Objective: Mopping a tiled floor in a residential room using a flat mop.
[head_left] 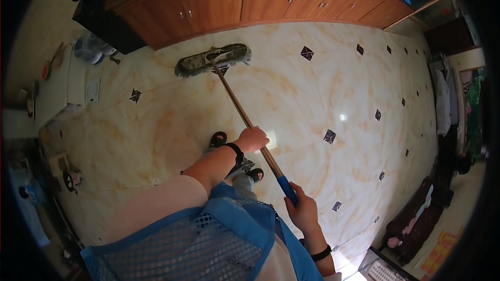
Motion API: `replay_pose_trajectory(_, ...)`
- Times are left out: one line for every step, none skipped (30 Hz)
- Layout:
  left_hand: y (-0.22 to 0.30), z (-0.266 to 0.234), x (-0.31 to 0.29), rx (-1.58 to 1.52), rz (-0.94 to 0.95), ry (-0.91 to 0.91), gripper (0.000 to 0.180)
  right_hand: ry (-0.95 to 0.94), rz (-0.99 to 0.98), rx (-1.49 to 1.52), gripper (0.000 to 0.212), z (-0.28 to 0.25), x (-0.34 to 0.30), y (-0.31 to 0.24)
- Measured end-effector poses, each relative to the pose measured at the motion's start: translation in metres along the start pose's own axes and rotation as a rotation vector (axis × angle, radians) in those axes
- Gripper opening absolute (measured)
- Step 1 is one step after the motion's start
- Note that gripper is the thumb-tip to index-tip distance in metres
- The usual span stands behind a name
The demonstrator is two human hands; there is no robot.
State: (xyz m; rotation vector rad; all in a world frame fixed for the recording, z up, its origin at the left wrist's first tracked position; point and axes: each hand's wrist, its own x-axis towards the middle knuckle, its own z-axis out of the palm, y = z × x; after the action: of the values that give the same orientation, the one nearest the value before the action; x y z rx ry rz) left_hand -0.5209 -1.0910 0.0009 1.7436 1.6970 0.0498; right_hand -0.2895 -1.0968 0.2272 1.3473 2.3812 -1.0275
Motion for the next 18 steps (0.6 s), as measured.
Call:
replay_pose_trajectory(-0.015, -0.004, -0.001, 0.06, 0.008, 0.037, 0.017, -0.024, -0.008, -0.012, 0.041, 0.005, 0.012, -0.008)
replay_pose_trajectory(-0.031, -0.008, -0.002, 0.082, -0.019, 0.054, 0.015, -0.046, -0.029, -0.015, 0.044, 0.011, 0.023, -0.018)
replay_pose_trajectory(-0.045, -0.011, -0.006, 0.075, -0.028, 0.052, 0.015, -0.057, -0.032, -0.017, 0.044, 0.019, 0.034, -0.027)
replay_pose_trajectory(-0.06, -0.017, -0.008, 0.073, -0.068, 0.069, 0.015, -0.069, -0.051, -0.015, 0.045, 0.026, 0.045, -0.037)
replay_pose_trajectory(-0.073, -0.022, -0.01, 0.072, -0.109, 0.084, 0.015, -0.082, -0.071, -0.011, 0.046, 0.033, 0.055, -0.047)
replay_pose_trajectory(-0.087, -0.025, -0.012, 0.032, -0.183, 0.08, 0.017, -0.112, -0.066, -0.005, 0.048, 0.04, 0.065, -0.057)
replay_pose_trajectory(-0.098, -0.028, -0.014, 0.031, -0.19, 0.076, 0.017, -0.119, -0.069, -0.002, 0.048, 0.045, 0.072, -0.066)
replay_pose_trajectory(-0.108, -0.029, -0.015, -0.023, -0.228, 0.113, 0.019, -0.133, -0.052, -0.033, 0.049, 0.049, 0.079, -0.075)
replay_pose_trajectory(-0.116, -0.031, -0.018, -0.076, -0.268, 0.148, 0.021, -0.148, -0.037, -0.061, 0.049, 0.052, 0.083, -0.082)
replay_pose_trajectory(-0.124, -0.03, -0.018, -0.137, -0.264, 0.177, 0.024, -0.153, -0.038, -0.057, 0.049, 0.054, 0.085, -0.087)
replay_pose_trajectory(-0.128, -0.029, -0.02, -0.136, -0.267, 0.172, 0.024, -0.159, -0.042, -0.073, 0.05, 0.054, 0.088, -0.09)
replay_pose_trajectory(-0.13, -0.03, -0.02, -0.215, -0.29, 0.184, 0.025, -0.163, -0.048, -0.089, 0.051, 0.052, 0.09, -0.092)
replay_pose_trajectory(-0.132, -0.031, -0.02, -0.295, -0.311, 0.197, 0.027, -0.163, -0.048, -0.088, 0.051, 0.05, 0.092, -0.095)
replay_pose_trajectory(-0.134, -0.032, -0.02, -0.294, -0.311, 0.197, 0.027, -0.167, -0.057, -0.092, 0.051, 0.049, 0.093, -0.097)
replay_pose_trajectory(-0.135, -0.033, -0.02, -0.294, -0.311, 0.179, 0.029, -0.169, -0.063, -0.097, 0.052, 0.048, 0.093, -0.099)
replay_pose_trajectory(-0.136, -0.035, -0.021, -0.294, -0.311, 0.161, 0.03, -0.166, -0.06, -0.097, 0.052, 0.048, 0.093, -0.101)
replay_pose_trajectory(-0.137, -0.036, -0.022, -0.294, -0.307, 0.161, 0.03, -0.176, -0.061, -0.106, 0.052, 0.048, 0.092, -0.103)
replay_pose_trajectory(-0.138, -0.038, -0.025, -0.277, -0.285, 0.148, 0.031, -0.184, -0.06, -0.112, 0.053, 0.048, 0.091, -0.105)
